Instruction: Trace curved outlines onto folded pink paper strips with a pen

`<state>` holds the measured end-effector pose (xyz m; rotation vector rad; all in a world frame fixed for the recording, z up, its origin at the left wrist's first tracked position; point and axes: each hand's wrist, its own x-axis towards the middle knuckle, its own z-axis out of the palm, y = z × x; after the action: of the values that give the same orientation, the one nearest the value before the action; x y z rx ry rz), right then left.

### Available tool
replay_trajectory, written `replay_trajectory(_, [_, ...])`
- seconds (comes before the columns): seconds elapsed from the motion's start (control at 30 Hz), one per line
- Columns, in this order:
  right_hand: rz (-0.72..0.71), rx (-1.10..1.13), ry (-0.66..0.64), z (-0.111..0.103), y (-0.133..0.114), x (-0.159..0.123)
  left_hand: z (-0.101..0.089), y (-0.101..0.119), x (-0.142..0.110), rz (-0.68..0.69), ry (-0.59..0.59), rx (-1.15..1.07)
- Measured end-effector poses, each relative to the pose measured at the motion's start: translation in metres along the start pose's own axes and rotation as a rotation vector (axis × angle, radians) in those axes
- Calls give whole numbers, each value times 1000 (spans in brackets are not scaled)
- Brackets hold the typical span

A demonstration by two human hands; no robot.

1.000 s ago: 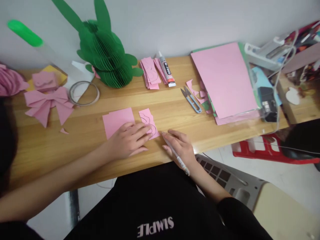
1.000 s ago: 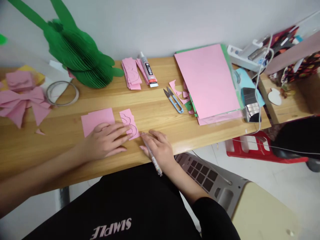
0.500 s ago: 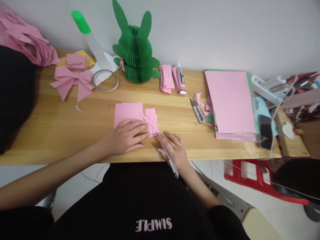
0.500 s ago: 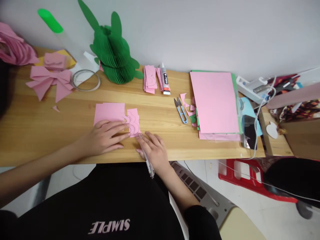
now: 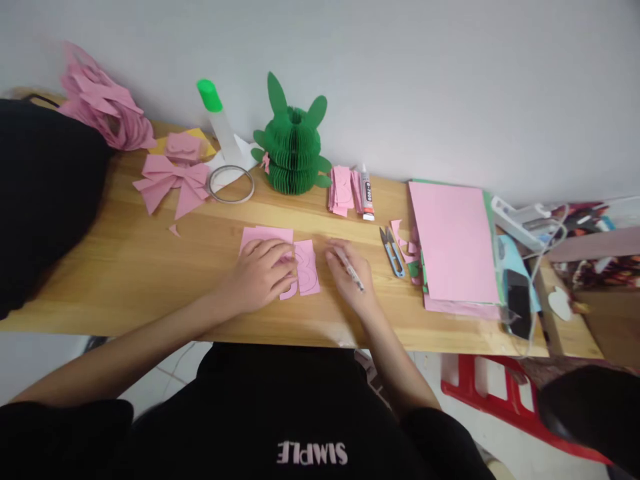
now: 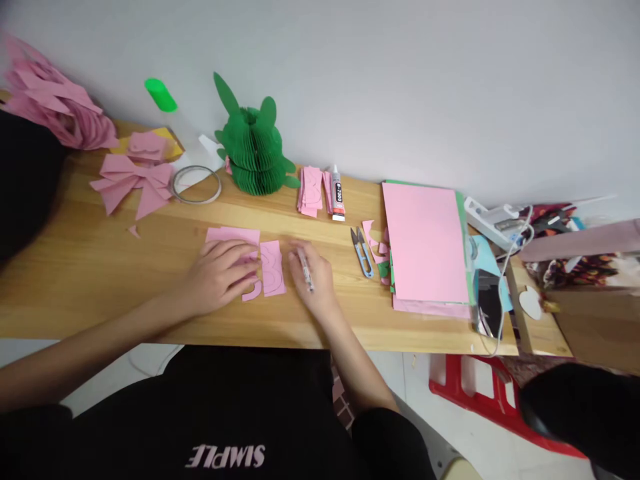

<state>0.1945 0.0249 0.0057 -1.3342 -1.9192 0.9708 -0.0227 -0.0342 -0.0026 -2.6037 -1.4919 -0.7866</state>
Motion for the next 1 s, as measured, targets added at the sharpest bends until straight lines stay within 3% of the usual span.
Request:
replay_trajectory(0.23, [-58, 43, -173, 14, 4, 43, 6, -1, 1, -91, -72, -71])
replay_trajectory(0.37, [38, 186, -209, 16, 4, 49, 6, -2, 0, -107, -70, -75])
replay_trajectory(0.63, [39, 297, -174, 20, 3, 47, 8, -4, 2, -105, 32, -80])
replay_trajectory(0.73, [56, 354, -174, 2, -3, 55, 10, -5, 0, -108, 111, -117])
replay_trajectory(0.87, [58, 422, -56, -48, -14, 84, 10, -7, -3, -159, 134, -163])
replay_trajectory(1.0, [-121, 171, 121, -78, -10, 132, 8, -10, -2, -168, 97, -165])
